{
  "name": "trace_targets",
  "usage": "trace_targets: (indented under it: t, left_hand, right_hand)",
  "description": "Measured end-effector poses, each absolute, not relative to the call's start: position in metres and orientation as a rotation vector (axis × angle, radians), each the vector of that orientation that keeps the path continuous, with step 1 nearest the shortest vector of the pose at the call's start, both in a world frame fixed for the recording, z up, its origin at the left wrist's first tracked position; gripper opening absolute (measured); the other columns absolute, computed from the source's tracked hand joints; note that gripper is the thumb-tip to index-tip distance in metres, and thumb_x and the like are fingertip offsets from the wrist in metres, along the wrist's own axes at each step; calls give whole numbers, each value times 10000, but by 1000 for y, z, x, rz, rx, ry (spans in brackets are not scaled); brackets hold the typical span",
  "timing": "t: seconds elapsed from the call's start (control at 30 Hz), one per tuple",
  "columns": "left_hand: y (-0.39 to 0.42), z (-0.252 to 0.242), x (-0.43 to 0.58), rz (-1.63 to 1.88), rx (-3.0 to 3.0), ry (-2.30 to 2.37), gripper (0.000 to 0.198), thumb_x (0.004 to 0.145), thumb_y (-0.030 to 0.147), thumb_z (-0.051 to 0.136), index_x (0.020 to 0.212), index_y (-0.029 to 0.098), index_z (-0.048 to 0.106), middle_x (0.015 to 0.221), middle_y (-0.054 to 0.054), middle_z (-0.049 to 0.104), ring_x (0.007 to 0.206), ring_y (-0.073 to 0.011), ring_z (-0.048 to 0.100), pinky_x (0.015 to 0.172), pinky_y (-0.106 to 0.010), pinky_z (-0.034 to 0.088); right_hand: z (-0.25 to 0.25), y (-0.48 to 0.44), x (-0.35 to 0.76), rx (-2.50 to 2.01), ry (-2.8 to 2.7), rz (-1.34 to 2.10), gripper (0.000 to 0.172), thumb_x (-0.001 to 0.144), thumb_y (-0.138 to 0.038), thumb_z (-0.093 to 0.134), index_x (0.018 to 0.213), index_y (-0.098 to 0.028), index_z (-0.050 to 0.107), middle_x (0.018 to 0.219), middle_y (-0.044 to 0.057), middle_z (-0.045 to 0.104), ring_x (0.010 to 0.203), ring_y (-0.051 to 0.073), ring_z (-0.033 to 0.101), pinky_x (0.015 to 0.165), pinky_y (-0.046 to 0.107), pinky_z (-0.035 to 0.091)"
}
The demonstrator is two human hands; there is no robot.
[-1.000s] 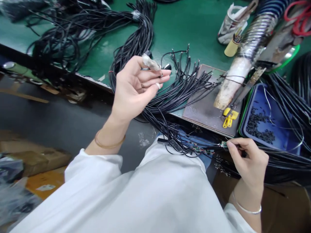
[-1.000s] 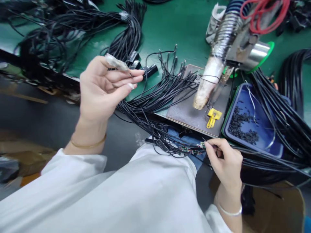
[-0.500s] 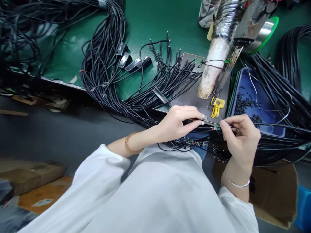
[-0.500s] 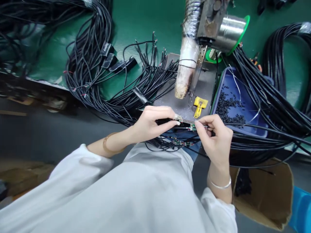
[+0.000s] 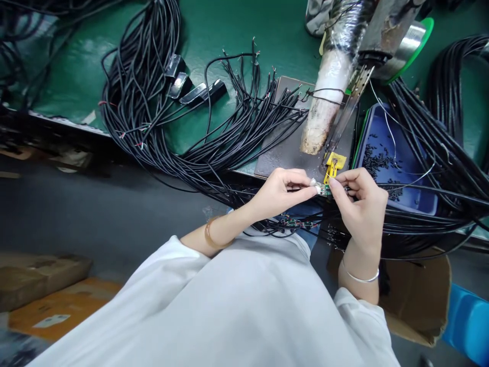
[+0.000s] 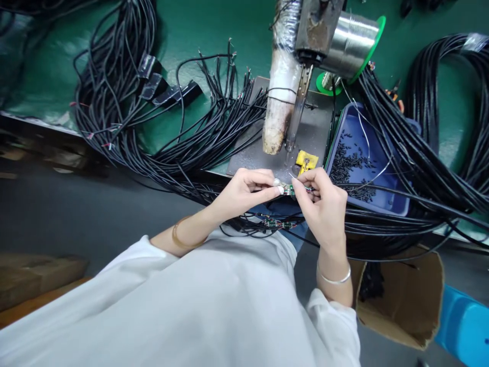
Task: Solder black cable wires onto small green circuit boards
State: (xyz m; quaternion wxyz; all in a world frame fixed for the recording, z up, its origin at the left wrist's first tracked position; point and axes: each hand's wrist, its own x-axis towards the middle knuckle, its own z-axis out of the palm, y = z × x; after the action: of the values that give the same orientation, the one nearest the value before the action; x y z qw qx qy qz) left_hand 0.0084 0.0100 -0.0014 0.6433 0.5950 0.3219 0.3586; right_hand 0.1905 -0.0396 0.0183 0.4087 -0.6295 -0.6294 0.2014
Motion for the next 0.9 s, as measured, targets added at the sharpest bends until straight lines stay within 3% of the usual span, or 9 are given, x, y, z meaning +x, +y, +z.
trace_targets:
  t: [0.13, 0.33, 0.43, 0.57, 0.73, 0.9]
  left_hand:
    - [10, -3, 9, 827, 1338, 751, 214, 836, 275, 718, 709, 103, 710, 695, 2, 500, 611, -76, 434, 554, -240, 322]
    - [10, -2, 13, 874, 1352, 790, 191, 798, 181, 690, 624, 106, 664, 620, 32, 441, 546, -53, 362, 511, -235, 250]
    - [10, -2, 14, 883, 1351, 798, 186, 793, 174, 681, 621, 107, 659, 618, 36, 437, 537, -48, 351, 503, -232, 246]
    - [10, -2, 14, 865, 1369, 779, 186, 809, 190, 670, 643, 109, 657, 642, 30, 446, 543, -50, 358, 509, -237, 254]
    - [10, -5, 12, 819, 1371, 776, 253, 837, 220, 657, 610, 128, 592, 637, 30, 423, 572, -67, 367, 546, -255, 278]
    - [11, -8, 12, 805, 1316, 743, 307, 853, 269, 653, 596, 134, 552, 659, 16, 439, 621, -85, 407, 584, -259, 313]
  right_hand:
    - [20, -37, 191, -1578, -1597, 591, 145, 918, -310, 683, 849, -203, 614, 739, -48, 645, 592, 47, 558, 516, 150, 418]
    - [20, -34, 194, -1583, -1586, 711, 155, 911, -312, 693, 838, -200, 615, 697, -62, 621, 530, 32, 515, 454, 148, 369]
    - [18, -37, 189, -1552, -1506, 750, 136, 917, -313, 688, 862, -202, 632, 760, -51, 689, 456, 31, 526, 400, 155, 387]
    - [14, -54, 182, -1394, -1382, 409, 68, 930, -198, 651, 966, -215, 706, 1007, 13, 782, 404, 42, 538, 367, 197, 406]
    - [12, -78, 185, -1385, -1554, 21, 260, 917, -137, 648, 1115, -271, 748, 682, -38, 726, 491, 105, 629, 508, 235, 498]
    - [5, -82, 181, -1559, -1892, -81, 353, 909, -167, 692, 1250, -258, 707, 783, -6, 760, 533, 75, 609, 575, 221, 461]
